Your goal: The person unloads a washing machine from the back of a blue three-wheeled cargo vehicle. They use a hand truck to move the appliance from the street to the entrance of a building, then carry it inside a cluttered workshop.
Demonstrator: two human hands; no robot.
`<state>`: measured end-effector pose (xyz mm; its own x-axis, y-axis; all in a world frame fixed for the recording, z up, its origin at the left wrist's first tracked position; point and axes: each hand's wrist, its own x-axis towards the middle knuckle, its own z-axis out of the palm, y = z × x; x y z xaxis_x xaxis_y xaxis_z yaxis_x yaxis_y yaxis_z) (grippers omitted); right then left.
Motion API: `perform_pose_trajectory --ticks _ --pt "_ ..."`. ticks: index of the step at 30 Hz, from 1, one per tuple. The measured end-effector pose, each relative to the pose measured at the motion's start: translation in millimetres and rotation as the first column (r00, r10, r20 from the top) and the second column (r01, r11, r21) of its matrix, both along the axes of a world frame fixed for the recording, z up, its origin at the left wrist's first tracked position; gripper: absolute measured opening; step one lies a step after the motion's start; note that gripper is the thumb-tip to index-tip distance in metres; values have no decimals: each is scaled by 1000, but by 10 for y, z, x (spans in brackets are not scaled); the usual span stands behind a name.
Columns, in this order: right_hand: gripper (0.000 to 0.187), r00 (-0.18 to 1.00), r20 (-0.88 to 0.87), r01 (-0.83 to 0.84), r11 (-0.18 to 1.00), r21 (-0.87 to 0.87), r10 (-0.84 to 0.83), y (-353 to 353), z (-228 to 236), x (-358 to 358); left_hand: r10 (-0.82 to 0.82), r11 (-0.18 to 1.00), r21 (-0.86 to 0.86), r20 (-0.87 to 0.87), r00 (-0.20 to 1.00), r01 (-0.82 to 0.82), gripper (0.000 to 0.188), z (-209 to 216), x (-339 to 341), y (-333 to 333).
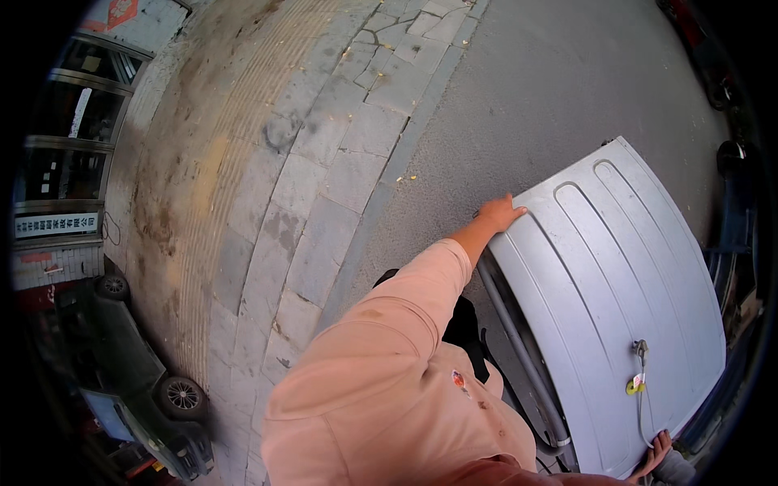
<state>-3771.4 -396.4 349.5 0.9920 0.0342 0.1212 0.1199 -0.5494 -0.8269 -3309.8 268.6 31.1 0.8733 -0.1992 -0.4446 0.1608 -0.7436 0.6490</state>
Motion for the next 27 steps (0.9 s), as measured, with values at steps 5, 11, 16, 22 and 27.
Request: perform_pose_trajectory --ticks 5,11,16,22,27 --pt "47 1000 -15 -22 1000 14 23 1043 331 794 4 1000 1 11 1000 -4 73 49 820 995" --pt "48 999 13 31 999 -13 -31 2482 330 1594 -54 998 13 7 999 54 72 325 2008 2194" --pt "48 998 -43 60 990 129 -55 3850 277 2787 -56 995 86 35 998 52 72 299 3184 3549" --pt "48 996 -29 88 995 52 -86 5238 797 4018 -103 994 37 20 994 103 73 532 4494 4959" --pt "48 994 -42 103 995 6 -102 6325 1056 5036 -101 992 74 -23 995 102 73 912 5493 6023"
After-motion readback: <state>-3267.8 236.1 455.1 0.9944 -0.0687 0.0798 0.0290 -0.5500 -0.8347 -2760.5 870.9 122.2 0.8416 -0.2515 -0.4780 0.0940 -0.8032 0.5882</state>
